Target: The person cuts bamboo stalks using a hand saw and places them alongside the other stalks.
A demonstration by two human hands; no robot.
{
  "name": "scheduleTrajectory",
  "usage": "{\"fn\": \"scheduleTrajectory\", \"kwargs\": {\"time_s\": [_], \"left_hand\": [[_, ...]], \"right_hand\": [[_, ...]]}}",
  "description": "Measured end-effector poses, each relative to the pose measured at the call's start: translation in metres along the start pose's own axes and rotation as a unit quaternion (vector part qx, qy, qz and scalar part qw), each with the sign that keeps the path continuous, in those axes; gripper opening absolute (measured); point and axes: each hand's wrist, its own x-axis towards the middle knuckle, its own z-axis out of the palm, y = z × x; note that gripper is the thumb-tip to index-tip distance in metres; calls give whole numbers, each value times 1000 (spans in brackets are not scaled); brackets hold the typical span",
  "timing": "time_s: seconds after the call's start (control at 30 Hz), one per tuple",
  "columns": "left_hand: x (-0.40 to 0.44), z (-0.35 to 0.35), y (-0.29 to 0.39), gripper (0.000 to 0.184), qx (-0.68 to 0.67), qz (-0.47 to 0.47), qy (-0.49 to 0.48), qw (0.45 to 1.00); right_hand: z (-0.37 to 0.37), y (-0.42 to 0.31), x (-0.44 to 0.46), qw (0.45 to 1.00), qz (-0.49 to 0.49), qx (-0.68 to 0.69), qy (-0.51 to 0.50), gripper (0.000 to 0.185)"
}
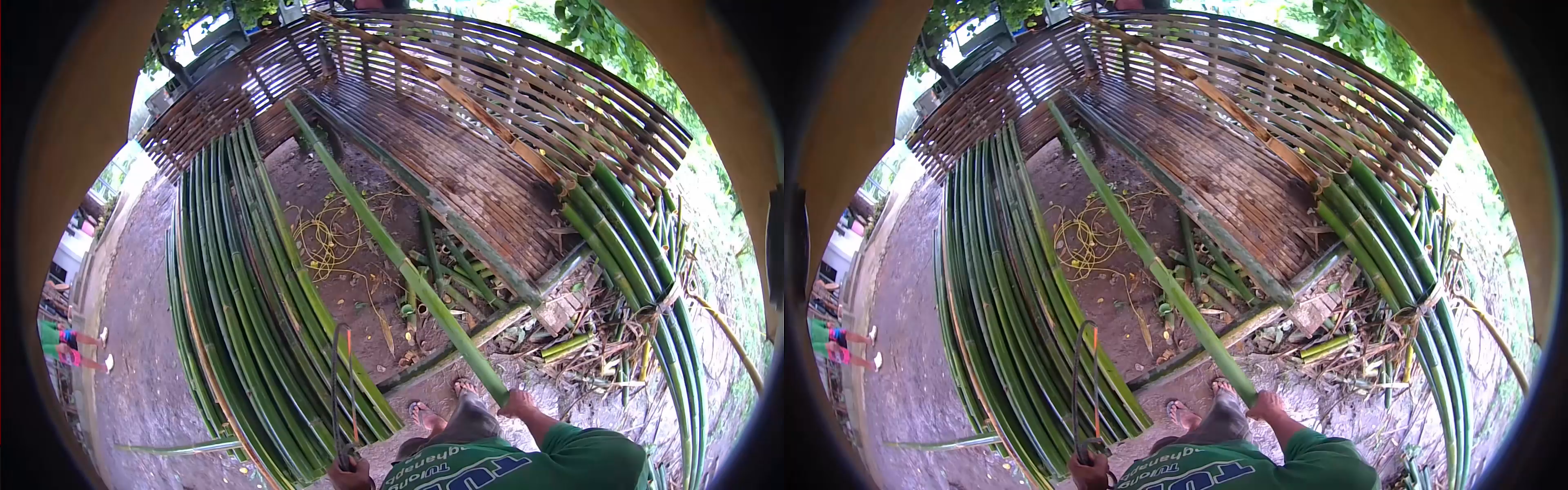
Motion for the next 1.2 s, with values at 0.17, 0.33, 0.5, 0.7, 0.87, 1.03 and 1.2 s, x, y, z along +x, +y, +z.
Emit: {"fn": "scheduleTrajectory", "kwargs": {"time_s": [0.17, 0.33, 0.5, 0.7, 0.87, 1.03, 1.2], "left_hand": [[4, 15, 2, 20, 72, -54, -37, 995], [15, 23, 50, 23, 12, -65, -59, 996], [16, 21, 73, 24, 28, -43, -93, 994], [-6, 15, 64, 25, 11, -47, -65, 997], [-22, 16, 54, 25, -22, -43, -49, 998], [-40, 16, 34, 24, -90, -67, -19, 993], [-70, 0, 24, 23, -103, -89, 60, 989]], "right_hand": [[19, -33, 9, 984, 42, 101, 141, 55], [24, -30, 19, 981, 34, 102, 164, 51], [35, -5, 65, 984, 6, 45, 174, 47], [8, 7, 81, 990, -10, -1, 143, 52], [-12, 18, 89, 983, -7, -87, 159, 52], [-35, 7, 72, 989, -46, -89, 105, 53], [26, -88, 25, 976, -207, -40, 61, 59]]}}
